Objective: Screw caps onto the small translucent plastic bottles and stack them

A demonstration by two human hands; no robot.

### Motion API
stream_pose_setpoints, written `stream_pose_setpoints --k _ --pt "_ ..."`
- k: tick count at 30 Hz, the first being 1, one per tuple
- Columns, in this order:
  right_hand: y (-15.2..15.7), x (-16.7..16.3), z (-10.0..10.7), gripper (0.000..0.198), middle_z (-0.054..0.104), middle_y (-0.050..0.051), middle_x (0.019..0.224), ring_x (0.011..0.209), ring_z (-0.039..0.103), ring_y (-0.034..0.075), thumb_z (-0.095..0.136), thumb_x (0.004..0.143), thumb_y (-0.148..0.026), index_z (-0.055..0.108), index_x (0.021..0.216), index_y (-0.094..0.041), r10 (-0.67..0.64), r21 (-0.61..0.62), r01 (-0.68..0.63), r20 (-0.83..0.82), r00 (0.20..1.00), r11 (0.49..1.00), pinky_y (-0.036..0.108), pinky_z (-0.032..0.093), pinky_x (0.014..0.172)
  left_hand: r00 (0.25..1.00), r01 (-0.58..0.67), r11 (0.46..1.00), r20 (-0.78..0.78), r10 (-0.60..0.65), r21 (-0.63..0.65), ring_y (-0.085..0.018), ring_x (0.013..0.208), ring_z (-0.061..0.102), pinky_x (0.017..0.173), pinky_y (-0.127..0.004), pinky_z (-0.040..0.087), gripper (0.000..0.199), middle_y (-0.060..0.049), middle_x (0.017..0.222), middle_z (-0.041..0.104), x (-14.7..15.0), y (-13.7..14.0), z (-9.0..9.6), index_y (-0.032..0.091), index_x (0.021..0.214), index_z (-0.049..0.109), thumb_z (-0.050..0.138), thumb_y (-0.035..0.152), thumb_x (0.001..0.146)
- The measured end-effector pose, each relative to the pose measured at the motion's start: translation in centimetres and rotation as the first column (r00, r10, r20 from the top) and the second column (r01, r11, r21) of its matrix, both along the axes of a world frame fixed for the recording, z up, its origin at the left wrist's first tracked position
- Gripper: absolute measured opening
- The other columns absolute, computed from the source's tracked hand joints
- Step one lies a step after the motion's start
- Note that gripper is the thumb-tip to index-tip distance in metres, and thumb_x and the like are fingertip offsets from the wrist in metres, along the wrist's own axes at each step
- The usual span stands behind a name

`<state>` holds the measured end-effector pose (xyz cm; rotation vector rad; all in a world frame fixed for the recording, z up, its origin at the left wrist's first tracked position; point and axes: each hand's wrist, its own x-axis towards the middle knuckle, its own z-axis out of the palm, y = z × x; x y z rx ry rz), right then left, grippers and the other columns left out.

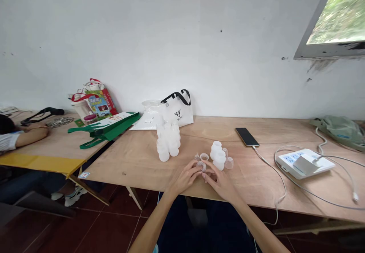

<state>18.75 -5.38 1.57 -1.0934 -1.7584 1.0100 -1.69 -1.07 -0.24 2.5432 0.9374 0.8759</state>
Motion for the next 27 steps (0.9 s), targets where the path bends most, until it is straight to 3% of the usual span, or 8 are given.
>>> stream_pose_setpoints --k 14,20,23,27 --pt "0.07 0.25 -0.15 0.059 0.077 0.007 0.114 0.092 0.072 0.025 0.053 0.099 -0.048 0.043 0.153 -0.028 0.025 -0.013 -0.024 0.011 1.000 1.000 0.046 0.055 0.092 0.996 -0.015 0.999 -0.087 0.018 0.030 -0.020 0.101 0.066 0.087 -0.031 0.057 0.033 -0.007 0.131 0.057 -0.03 -0.15 -0.05 0.029 0.126 0.066 0.042 0.023 0.105" --pt "-0.02 0.18 0.08 0.057 0.078 0.004 0.102 0.085 0.072 0.023 0.053 0.098 -0.050 0.046 0.150 -0.027 0.001 -0.013 -0.001 0.017 1.000 1.000 0.043 0.055 0.092 0.995 -0.035 0.998 -0.087 0.039 0.044 -0.020 0.103 0.066 0.089 -0.030 0.056 0.030 -0.006 0.130 0.059 0.05 -0.03 0.05 0.028 0.124 0.066 0.043 0.029 0.106" --pt "-0.07 0.00 0.40 0.054 0.077 0.004 0.105 0.078 0.070 0.020 0.052 0.098 -0.051 0.049 0.147 -0.029 -0.015 -0.053 0.014 -0.027 1.000 0.999 0.041 0.056 0.090 0.996 -0.046 0.999 -0.077 0.048 0.022 -0.020 0.107 0.065 0.092 -0.031 0.055 0.028 -0.006 0.130 0.059 0.18 0.05 0.27 0.027 0.122 0.066 0.044 0.031 0.106" --pt "-0.10 -0.14 0.76 0.051 0.075 0.002 0.095 0.078 0.070 0.020 0.051 0.098 -0.053 0.051 0.142 -0.028 -0.026 -0.069 0.023 -0.042 0.999 0.997 0.040 0.056 0.088 0.997 -0.073 0.996 -0.017 0.072 -0.058 -0.020 0.104 0.066 0.088 -0.031 0.054 0.024 -0.004 0.125 0.063 0.26 -0.06 0.70 0.027 0.121 0.061 0.050 0.038 0.104"
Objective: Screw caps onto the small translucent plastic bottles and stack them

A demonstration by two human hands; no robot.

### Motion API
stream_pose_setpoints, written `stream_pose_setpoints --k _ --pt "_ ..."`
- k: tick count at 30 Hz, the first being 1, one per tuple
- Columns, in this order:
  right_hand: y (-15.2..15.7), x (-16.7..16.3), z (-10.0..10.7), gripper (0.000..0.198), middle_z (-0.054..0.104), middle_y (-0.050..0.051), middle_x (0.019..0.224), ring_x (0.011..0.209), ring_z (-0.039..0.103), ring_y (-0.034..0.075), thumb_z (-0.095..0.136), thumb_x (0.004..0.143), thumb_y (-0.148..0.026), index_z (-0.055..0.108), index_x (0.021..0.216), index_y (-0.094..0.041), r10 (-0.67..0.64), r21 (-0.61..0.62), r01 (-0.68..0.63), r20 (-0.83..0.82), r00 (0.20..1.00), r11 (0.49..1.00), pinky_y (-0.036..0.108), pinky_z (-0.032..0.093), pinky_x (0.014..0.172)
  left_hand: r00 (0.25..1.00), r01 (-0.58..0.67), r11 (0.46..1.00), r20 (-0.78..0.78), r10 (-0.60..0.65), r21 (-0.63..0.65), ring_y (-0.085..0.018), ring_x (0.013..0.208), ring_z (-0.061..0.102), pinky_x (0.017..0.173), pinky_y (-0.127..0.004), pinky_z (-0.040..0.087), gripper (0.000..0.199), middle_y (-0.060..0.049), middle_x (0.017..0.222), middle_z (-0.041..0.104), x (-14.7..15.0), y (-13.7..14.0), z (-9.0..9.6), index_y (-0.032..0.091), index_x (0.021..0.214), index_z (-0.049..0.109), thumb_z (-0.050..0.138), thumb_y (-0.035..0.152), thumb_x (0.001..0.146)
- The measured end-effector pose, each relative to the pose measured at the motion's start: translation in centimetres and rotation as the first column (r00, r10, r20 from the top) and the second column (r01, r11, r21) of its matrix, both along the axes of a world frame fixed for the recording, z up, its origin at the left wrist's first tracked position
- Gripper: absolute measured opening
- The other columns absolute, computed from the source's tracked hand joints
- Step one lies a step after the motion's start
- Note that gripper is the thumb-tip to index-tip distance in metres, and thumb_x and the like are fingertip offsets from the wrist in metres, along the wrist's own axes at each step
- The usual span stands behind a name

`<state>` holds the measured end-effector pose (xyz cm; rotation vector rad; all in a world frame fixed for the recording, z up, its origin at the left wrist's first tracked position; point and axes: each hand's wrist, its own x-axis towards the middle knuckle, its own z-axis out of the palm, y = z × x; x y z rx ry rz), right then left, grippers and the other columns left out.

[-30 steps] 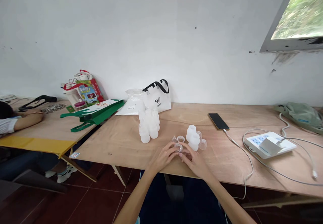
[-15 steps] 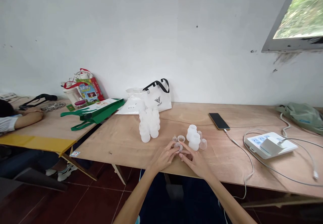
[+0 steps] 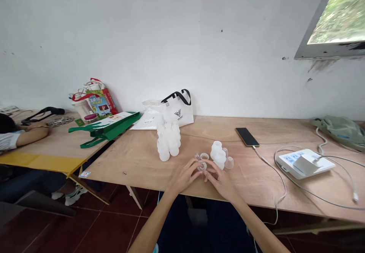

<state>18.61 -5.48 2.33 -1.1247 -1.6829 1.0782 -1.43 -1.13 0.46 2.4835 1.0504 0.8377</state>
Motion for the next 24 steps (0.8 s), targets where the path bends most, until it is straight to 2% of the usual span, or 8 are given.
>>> stream_pose_setpoints --k 4,8,11,13,17,24 --pt "0.0 0.0 0.1 0.048 0.075 0.002 0.096 0.080 0.070 0.020 0.052 0.098 -0.054 0.052 0.139 -0.029 -0.001 0.001 0.001 -0.012 1.000 1.000 0.040 0.056 0.088 0.998 0.001 0.998 0.064 0.003 -0.059 -0.021 0.104 0.065 0.088 -0.032 0.052 0.026 -0.005 0.124 0.064 0.0 -0.3 0.6 0.026 0.119 0.060 0.053 0.045 0.101" --pt "0.0 0.0 0.0 0.044 0.074 0.002 0.097 0.075 0.068 0.018 0.052 0.098 -0.053 0.054 0.135 -0.029 -0.011 0.014 0.011 -0.029 1.000 1.000 0.039 0.055 0.088 0.988 0.012 0.991 0.155 0.009 -0.135 -0.020 0.103 0.065 0.092 -0.033 0.050 0.025 -0.005 0.121 0.067 -0.1 -0.6 1.0 0.024 0.117 0.059 0.042 0.039 0.106" --pt "0.0 0.0 -0.2 0.041 0.073 0.002 0.096 0.074 0.067 0.018 0.051 0.099 -0.051 0.057 0.134 -0.030 0.015 0.039 -0.014 -0.024 1.000 0.999 0.038 0.056 0.083 0.966 -0.015 0.966 0.245 0.080 -0.256 -0.019 0.090 0.067 0.084 -0.032 0.052 0.028 -0.005 0.107 0.071 0.0 -0.5 1.1 0.022 0.121 0.057 0.050 0.042 0.102" --pt "0.1 0.0 -0.3 0.041 0.072 0.002 0.095 0.076 0.066 0.019 0.051 0.099 -0.050 0.059 0.134 -0.031 0.040 0.059 -0.040 -0.011 0.999 0.997 0.036 0.056 0.080 0.960 -0.003 0.953 0.264 0.088 -0.303 -0.019 0.087 0.066 0.079 -0.030 0.053 0.033 -0.004 0.107 0.072 0.1 -0.4 1.1 0.022 0.123 0.059 0.054 0.045 0.099" --pt "0.2 0.1 -0.7 0.041 0.070 0.001 0.086 0.077 0.065 0.020 0.050 0.100 -0.049 0.059 0.136 -0.031 0.035 0.075 -0.039 0.057 0.998 0.996 0.035 0.055 0.074 0.943 0.031 0.939 0.322 0.086 -0.342 -0.019 0.090 0.067 0.076 -0.028 0.051 0.033 -0.004 0.108 0.074 0.2 -0.2 1.4 0.022 0.118 0.066 0.053 0.045 0.099" --pt "0.3 0.0 -1.2 0.041 0.072 0.002 0.093 0.080 0.067 0.020 0.049 0.101 -0.049 0.055 0.136 -0.029 0.022 0.074 -0.027 0.059 0.998 0.997 0.037 0.055 0.082 0.950 -0.017 0.934 0.284 0.126 -0.356 -0.016 0.074 0.063 0.068 -0.025 0.047 0.030 -0.003 0.094 0.074 0.2 -0.1 1.9 0.020 0.101 0.070 0.057 0.047 0.097"
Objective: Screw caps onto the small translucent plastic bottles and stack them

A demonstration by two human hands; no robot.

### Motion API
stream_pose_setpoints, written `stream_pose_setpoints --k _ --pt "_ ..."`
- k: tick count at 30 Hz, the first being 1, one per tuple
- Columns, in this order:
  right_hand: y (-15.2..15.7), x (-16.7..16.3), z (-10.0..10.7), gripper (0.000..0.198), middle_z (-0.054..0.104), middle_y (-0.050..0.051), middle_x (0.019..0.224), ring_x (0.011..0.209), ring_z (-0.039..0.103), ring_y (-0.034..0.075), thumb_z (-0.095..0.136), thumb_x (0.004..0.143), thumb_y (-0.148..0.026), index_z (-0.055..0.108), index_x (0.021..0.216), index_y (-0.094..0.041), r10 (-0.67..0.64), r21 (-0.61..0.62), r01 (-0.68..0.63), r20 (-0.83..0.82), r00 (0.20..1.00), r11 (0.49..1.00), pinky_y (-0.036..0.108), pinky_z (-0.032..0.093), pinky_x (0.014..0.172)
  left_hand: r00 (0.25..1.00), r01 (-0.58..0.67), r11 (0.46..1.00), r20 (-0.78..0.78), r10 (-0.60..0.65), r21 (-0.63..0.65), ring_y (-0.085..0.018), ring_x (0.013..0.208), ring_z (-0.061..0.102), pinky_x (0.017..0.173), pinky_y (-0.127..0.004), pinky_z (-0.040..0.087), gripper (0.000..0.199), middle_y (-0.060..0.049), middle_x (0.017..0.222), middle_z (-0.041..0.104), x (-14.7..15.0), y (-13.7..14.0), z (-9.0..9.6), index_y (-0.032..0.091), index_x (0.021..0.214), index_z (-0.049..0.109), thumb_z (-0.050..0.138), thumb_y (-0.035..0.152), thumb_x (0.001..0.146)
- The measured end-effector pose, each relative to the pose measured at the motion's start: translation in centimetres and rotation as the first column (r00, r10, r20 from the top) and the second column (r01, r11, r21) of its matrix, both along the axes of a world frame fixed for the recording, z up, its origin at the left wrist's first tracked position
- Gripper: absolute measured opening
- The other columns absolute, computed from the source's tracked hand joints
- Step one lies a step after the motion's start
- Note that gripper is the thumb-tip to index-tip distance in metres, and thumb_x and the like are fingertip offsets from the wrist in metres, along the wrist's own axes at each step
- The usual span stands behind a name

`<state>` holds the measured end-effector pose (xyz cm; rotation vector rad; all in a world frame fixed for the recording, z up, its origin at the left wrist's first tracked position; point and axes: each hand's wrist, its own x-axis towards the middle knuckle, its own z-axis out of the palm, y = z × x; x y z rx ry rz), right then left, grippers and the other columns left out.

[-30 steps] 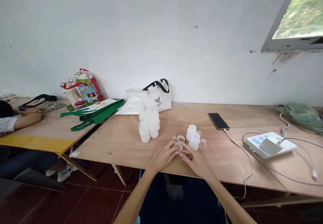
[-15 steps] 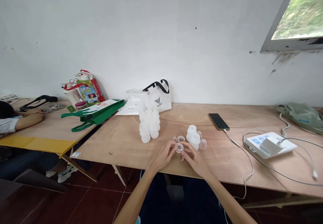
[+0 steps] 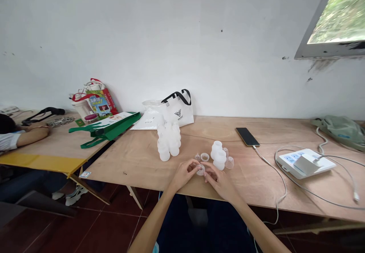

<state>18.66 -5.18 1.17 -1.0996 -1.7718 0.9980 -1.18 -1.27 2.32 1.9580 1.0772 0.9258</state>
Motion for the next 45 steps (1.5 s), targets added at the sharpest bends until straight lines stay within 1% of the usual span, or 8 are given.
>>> stream_pose_setpoints --k 7,15,19,25,29,34,40,45 --pt "0.00 -0.02 0.04 0.034 0.073 0.002 0.092 0.079 0.069 0.020 0.047 0.101 -0.049 0.059 0.126 -0.028 -0.010 0.022 0.009 0.037 0.999 1.000 0.036 0.055 0.081 0.999 0.024 0.999 -0.042 -0.023 0.035 -0.016 0.074 0.061 0.069 -0.025 0.045 0.032 -0.002 0.088 0.069 0.17 0.16 -0.49 0.019 0.092 0.061 0.050 0.048 0.100" --pt "-0.19 -0.15 0.63 0.039 0.074 0.002 0.096 0.076 0.068 0.019 0.047 0.101 -0.053 0.061 0.126 -0.027 -0.040 0.016 0.040 0.016 0.999 0.999 0.033 0.055 0.075 0.987 0.060 0.998 -0.148 -0.057 0.017 -0.016 0.075 0.059 0.071 -0.025 0.043 0.031 0.001 0.088 0.067 0.01 -0.16 0.01 0.022 0.106 0.061 0.048 0.050 0.101" --pt "-0.23 -0.10 0.72 0.039 0.074 0.003 0.095 0.077 0.067 0.020 0.045 0.102 -0.051 0.066 0.124 -0.028 -0.042 0.045 0.039 0.063 0.997 0.998 0.031 0.054 0.071 0.982 0.040 0.997 -0.189 -0.028 0.059 -0.015 0.069 0.055 0.065 -0.025 0.038 0.037 0.002 0.077 0.062 0.01 -0.19 -0.06 0.020 0.089 0.060 0.047 0.053 0.100" --pt "-0.37 -0.18 0.80 0.036 0.073 0.005 0.117 0.097 0.067 0.022 0.046 0.103 -0.048 0.069 0.121 -0.028 -0.049 0.093 0.044 0.059 0.997 0.995 0.033 0.054 0.081 0.969 0.063 0.990 -0.245 -0.030 0.129 -0.014 0.065 0.048 0.060 -0.026 0.033 0.046 0.003 0.069 0.053 0.10 -0.51 -0.13 0.019 0.073 0.052 0.050 0.059 0.097" --pt "-0.45 -0.24 0.98 0.035 0.073 0.005 0.113 0.095 0.066 0.022 0.046 0.103 -0.047 0.069 0.121 -0.028 -0.063 0.108 0.056 0.066 0.996 0.993 0.033 0.053 0.081 0.969 0.088 0.984 -0.241 -0.049 0.153 -0.014 0.065 0.047 0.062 -0.026 0.033 0.044 0.003 0.068 0.052 0.06 -0.47 -0.24 0.019 0.072 0.050 0.047 0.053 0.100" --pt "-0.40 -0.01 0.72 0.036 0.070 0.005 0.106 0.084 0.064 0.020 0.045 0.103 -0.046 0.067 0.127 -0.031 -0.048 0.153 0.028 0.126 0.991 0.988 0.033 0.053 0.076 0.975 0.088 0.991 -0.212 -0.065 0.102 -0.014 0.065 0.047 0.062 -0.026 0.033 0.041 0.003 0.069 0.053 0.01 -0.06 -0.30 0.019 0.076 0.053 0.044 0.050 0.101" --pt "-0.31 0.07 0.20 0.036 0.067 0.005 0.101 0.084 0.063 0.020 0.043 0.104 -0.041 0.064 0.132 -0.033 -0.023 0.206 -0.017 0.189 0.982 0.978 0.037 0.054 0.083 0.980 0.088 0.992 -0.187 -0.069 0.094 -0.015 0.068 0.049 0.064 -0.026 0.036 0.041 0.002 0.071 0.056 -0.09 0.16 -0.25 0.019 0.075 0.053 0.044 0.049 0.101" --pt "-0.21 -0.18 0.32 0.036 0.069 0.005 0.100 0.081 0.063 0.020 0.043 0.103 -0.042 0.066 0.129 -0.031 -0.055 0.187 0.029 0.138 0.989 0.982 0.035 0.054 0.078 0.979 0.046 0.995 -0.200 -0.028 0.090 -0.015 0.065 0.049 0.062 -0.026 0.036 0.038 0.002 0.069 0.056 -0.05 0.02 -0.28 0.019 0.075 0.052 0.046 0.047 0.101"
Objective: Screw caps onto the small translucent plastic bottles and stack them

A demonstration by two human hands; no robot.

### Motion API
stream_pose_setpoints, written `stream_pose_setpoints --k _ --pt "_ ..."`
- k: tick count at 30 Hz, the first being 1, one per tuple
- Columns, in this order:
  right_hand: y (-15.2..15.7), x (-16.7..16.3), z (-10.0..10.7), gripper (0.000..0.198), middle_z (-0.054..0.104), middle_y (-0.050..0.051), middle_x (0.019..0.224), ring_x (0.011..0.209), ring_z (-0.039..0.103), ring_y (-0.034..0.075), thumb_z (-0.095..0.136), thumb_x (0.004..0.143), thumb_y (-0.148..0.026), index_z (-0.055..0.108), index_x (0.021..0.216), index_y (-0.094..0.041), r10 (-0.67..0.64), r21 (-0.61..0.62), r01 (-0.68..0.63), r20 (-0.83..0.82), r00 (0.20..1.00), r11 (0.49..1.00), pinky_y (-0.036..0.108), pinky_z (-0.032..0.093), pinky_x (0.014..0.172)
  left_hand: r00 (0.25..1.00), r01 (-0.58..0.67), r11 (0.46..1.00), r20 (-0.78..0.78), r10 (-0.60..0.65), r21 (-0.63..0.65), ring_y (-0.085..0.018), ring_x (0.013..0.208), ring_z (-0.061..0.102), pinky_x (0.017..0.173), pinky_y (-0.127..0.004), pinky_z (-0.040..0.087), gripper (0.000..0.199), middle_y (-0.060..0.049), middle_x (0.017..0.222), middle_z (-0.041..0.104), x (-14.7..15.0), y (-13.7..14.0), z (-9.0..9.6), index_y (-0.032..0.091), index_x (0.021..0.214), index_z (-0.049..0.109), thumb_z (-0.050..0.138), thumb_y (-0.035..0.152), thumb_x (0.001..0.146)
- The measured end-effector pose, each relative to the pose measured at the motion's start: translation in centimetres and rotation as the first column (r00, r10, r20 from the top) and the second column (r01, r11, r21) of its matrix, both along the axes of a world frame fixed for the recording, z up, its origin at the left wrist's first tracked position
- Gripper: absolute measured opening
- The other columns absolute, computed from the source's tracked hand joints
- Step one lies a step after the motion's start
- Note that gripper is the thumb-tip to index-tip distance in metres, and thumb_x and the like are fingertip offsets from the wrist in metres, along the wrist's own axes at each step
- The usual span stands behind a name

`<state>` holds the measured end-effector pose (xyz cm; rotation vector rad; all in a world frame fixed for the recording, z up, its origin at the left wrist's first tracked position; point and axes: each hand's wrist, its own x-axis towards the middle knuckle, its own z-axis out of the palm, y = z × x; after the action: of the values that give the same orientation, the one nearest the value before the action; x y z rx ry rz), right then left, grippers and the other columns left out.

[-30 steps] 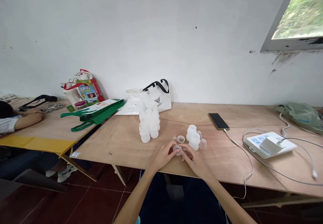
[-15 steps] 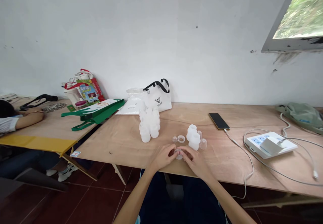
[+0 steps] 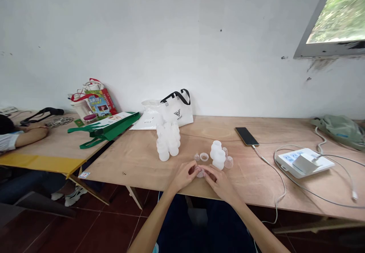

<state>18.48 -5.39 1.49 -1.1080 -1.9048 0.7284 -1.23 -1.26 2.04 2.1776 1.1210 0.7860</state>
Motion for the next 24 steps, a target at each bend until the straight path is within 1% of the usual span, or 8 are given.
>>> stream_pose_setpoints --k 2,5,8,12,16,19,21,24 --pt "0.01 -0.07 0.18 0.036 0.070 0.006 0.103 0.083 0.063 0.021 0.044 0.103 -0.044 0.067 0.127 -0.030 -0.020 -0.024 0.019 -0.041 0.999 1.000 0.034 0.055 0.075 1.000 -0.012 1.000 -0.015 0.012 0.006 -0.015 0.064 0.050 0.061 -0.026 0.036 0.037 0.002 0.070 0.057 -0.02 -0.19 0.09 0.020 0.078 0.054 0.045 0.048 0.101" --pt "-0.02 -0.09 0.44 0.036 0.071 0.007 0.113 0.091 0.065 0.022 0.047 0.101 -0.047 0.068 0.124 -0.028 -0.065 -0.053 0.061 -0.095 0.993 0.997 0.036 0.055 0.080 0.999 -0.006 0.999 -0.045 0.008 0.035 -0.016 0.066 0.054 0.063 -0.026 0.038 0.035 0.001 0.074 0.060 -0.12 -0.47 0.28 0.021 0.088 0.058 0.041 0.048 0.103" --pt "-0.04 -0.04 0.49 0.036 0.072 0.007 0.116 0.090 0.066 0.022 0.049 0.100 -0.049 0.068 0.122 -0.028 -0.086 -0.076 0.078 -0.112 0.990 0.994 0.036 0.056 0.080 0.999 0.006 0.999 -0.045 -0.004 0.045 -0.018 0.069 0.057 0.067 -0.027 0.040 0.035 0.000 0.078 0.064 -0.18 -0.49 0.28 0.022 0.094 0.059 0.038 0.048 0.104" --pt "-0.03 0.07 0.31 0.036 0.071 0.006 0.116 0.093 0.066 0.022 0.050 0.100 -0.048 0.066 0.126 -0.029 -0.053 -0.073 0.046 -0.099 0.994 0.996 0.035 0.056 0.078 1.000 0.019 0.999 -0.007 -0.019 0.037 -0.018 0.072 0.058 0.070 -0.027 0.042 0.035 -0.001 0.082 0.065 -0.11 -0.08 -0.22 0.021 0.092 0.058 0.037 0.046 0.105" --pt "-0.02 0.16 0.20 0.036 0.071 0.006 0.112 0.084 0.065 0.020 0.049 0.101 -0.046 0.065 0.130 -0.030 -0.027 -0.060 0.023 -0.078 0.997 0.998 0.036 0.056 0.078 1.000 -0.008 0.999 -0.020 0.009 0.038 -0.017 0.069 0.056 0.066 -0.026 0.039 0.032 0.000 0.078 0.064 -0.09 0.19 -0.52 0.021 0.089 0.057 0.040 0.044 0.104" --pt "0.02 0.18 0.17 0.037 0.071 0.005 0.110 0.082 0.064 0.020 0.050 0.100 -0.046 0.064 0.131 -0.032 -0.024 -0.061 0.020 -0.070 0.997 0.998 0.034 0.056 0.073 0.999 -0.024 0.999 -0.034 0.025 0.030 -0.016 0.067 0.056 0.064 -0.026 0.038 0.032 0.001 0.076 0.063 -0.11 0.11 -0.36 0.021 0.089 0.059 0.041 0.044 0.103" --pt "0.08 0.16 0.11 0.037 0.070 0.005 0.114 0.084 0.065 0.020 0.049 0.100 -0.046 0.064 0.131 -0.031 -0.027 -0.064 0.022 -0.080 0.996 0.998 0.034 0.056 0.072 0.998 -0.033 0.999 -0.052 0.035 0.027 -0.016 0.067 0.056 0.064 -0.025 0.037 0.031 0.001 0.075 0.063 -0.11 -0.02 -0.25 0.022 0.092 0.060 0.043 0.045 0.103" --pt "0.23 0.10 -0.06 0.037 0.069 0.006 0.122 0.088 0.066 0.021 0.050 0.100 -0.047 0.063 0.129 -0.030 -0.052 -0.069 0.046 -0.083 0.995 0.997 0.036 0.056 0.079 0.996 -0.045 0.998 -0.069 0.047 0.041 -0.017 0.068 0.057 0.063 -0.026 0.037 0.026 0.002 0.076 0.064 -0.13 -0.16 -0.31 0.022 0.094 0.059 0.047 0.045 0.101"
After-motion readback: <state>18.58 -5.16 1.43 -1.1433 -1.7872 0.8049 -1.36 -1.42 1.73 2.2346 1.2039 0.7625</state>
